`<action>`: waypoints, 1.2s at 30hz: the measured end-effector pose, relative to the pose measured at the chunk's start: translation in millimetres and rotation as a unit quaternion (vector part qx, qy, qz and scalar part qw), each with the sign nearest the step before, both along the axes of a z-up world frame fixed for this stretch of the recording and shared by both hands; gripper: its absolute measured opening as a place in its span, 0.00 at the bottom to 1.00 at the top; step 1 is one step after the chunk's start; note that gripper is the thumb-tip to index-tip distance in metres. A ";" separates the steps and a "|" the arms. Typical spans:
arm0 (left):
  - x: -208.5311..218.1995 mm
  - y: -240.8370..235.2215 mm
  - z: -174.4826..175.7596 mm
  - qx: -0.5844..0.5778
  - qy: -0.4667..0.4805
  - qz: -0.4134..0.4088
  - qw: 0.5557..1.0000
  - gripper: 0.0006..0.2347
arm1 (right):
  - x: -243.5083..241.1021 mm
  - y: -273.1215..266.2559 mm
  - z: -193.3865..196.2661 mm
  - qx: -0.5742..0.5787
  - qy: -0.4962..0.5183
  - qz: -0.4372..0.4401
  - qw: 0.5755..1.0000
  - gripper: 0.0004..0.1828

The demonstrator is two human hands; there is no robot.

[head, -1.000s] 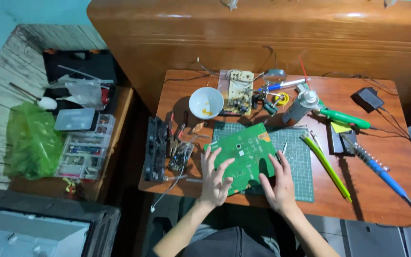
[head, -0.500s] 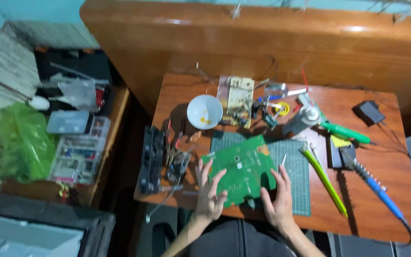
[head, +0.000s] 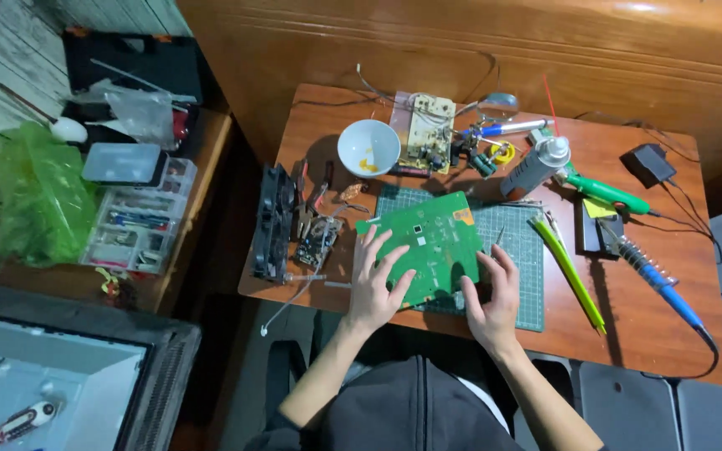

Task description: Cleaning and inspecting a circuit board using a spray cleaner and a plastic scraping tool.

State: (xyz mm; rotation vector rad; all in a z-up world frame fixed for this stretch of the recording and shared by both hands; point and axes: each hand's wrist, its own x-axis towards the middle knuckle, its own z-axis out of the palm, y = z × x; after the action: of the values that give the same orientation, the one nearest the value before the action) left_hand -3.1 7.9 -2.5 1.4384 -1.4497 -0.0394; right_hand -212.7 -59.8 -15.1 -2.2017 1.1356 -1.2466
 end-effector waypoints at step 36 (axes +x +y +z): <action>17.3 -26.8 -0.8 0.001 0.035 -0.001 0.999 0.19 | 29.1 -10.9 21.3 -0.131 0.168 -0.030 0.977 0.29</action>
State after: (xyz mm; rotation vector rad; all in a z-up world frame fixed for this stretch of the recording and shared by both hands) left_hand 14.2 -18.9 -3.2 1.4231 -1.3951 -0.0913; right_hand -183.6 -70.7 6.2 -2.6714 1.2274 -1.1308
